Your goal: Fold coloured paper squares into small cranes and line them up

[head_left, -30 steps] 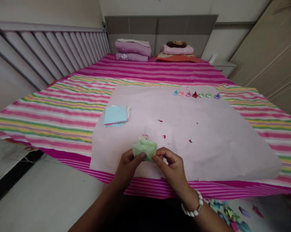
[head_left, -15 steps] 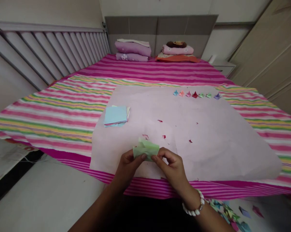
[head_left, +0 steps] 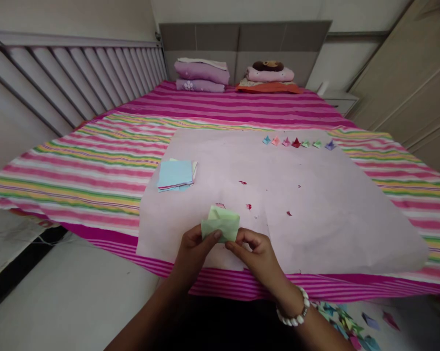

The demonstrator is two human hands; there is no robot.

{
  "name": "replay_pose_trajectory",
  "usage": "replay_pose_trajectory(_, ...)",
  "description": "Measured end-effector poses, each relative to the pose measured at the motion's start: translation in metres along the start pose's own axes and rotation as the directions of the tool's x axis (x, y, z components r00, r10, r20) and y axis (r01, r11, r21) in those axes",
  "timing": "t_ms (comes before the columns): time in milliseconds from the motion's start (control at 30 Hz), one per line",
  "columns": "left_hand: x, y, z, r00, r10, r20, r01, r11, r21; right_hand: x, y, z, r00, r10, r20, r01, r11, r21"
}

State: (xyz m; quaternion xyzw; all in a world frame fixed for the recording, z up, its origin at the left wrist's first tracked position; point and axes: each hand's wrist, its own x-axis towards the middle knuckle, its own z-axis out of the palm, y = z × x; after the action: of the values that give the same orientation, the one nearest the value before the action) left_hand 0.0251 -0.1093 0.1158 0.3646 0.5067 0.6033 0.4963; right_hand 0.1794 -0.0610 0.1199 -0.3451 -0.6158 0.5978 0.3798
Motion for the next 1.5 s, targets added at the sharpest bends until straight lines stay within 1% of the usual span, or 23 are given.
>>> replay_pose_trajectory(100, 0.000, 0.002, 0.000, 1.000, 0.021, 0.016, -0.022, 0.999, 0.029, -0.001, 0.003, 0.000, 1.000, 0.013, 0.001, -0.013, 1.000, -0.007)
replay_pose_trajectory(267, 0.002, 0.010, -0.002, 0.989, 0.056, 0.135, -0.069, 0.993, 0.095, -0.001, 0.007, -0.001, 1.000, -0.025, 0.005, 0.025, 1.000, 0.004)
replay_pose_trajectory(367, 0.005, 0.013, -0.004, 0.979, 0.099, 0.177, -0.125, 0.981, 0.145, -0.002, 0.012, 0.000, 0.999, 0.033, 0.026, -0.034, 0.999, 0.042)
replay_pose_trajectory(433, 0.005, 0.013, -0.005, 0.979, 0.110, 0.169, -0.138, 0.977, 0.164, -0.003, 0.016, 0.002, 0.997, 0.075, 0.034, -0.076, 0.995, 0.058)
replay_pose_trajectory(500, 0.006, 0.012, -0.004, 0.985, 0.099, 0.141, -0.122, 0.979, 0.166, -0.005, 0.019, 0.004, 0.996, 0.090, 0.020, -0.091, 0.993, 0.070)
replay_pose_trajectory(567, 0.005, 0.011, -0.004, 0.991, 0.081, 0.105, -0.097, 0.982, 0.164, -0.006, 0.021, 0.006, 0.996, 0.090, 0.012, -0.091, 0.993, 0.081)
replay_pose_trajectory(667, 0.005, 0.011, -0.002, 0.997, 0.057, 0.057, -0.066, 0.984, 0.168, -0.006, 0.021, 0.007, 0.995, 0.081, 0.055, -0.086, 0.992, 0.090)
replay_pose_trajectory(833, 0.005, 0.014, 0.000, 0.999, 0.020, 0.042, -0.026, 0.988, 0.150, -0.005, 0.019, 0.006, 0.995, 0.063, 0.080, -0.069, 0.994, 0.080)
replay_pose_trajectory(1000, 0.006, 0.015, 0.001, 1.000, 0.016, -0.012, -0.014, 0.989, 0.150, -0.005, 0.023, 0.006, 0.992, 0.055, 0.109, -0.063, 0.996, 0.067)
replay_pose_trajectory(1133, 0.007, 0.017, 0.000, 1.000, 0.022, -0.020, -0.019, 0.987, 0.162, -0.004, 0.025, 0.004, 0.995, 0.037, 0.088, -0.042, 0.998, 0.052)
replay_pose_trajectory(1267, 0.007, 0.019, -0.002, 0.999, -0.033, 0.003, 0.032, 0.986, 0.162, -0.005, 0.024, 0.003, 0.993, 0.043, 0.114, -0.048, 0.998, 0.043)
replay_pose_trajectory(1333, 0.007, 0.019, -0.003, 0.998, -0.060, -0.011, 0.061, 0.983, 0.174, -0.005, 0.023, 0.002, 0.990, 0.055, 0.127, -0.059, 0.998, 0.030)
replay_pose_trajectory(1400, 0.007, 0.019, -0.004, 0.998, -0.065, -0.022, 0.068, 0.980, 0.188, -0.004, 0.019, -0.001, 0.997, 0.017, 0.081, -0.018, 1.000, 0.008)
replay_pose_trajectory(1467, 0.007, 0.018, -0.004, 0.998, -0.055, -0.012, 0.056, 0.979, 0.195, -0.001, 0.014, -0.006, 0.995, -0.099, -0.027, 0.098, 0.995, -0.037)
replay_pose_trajectory(1500, 0.007, 0.018, -0.004, 0.999, -0.048, 0.002, 0.047, 0.979, 0.198, 0.001, 0.010, -0.009, 0.981, -0.175, -0.080, 0.170, 0.983, -0.066)
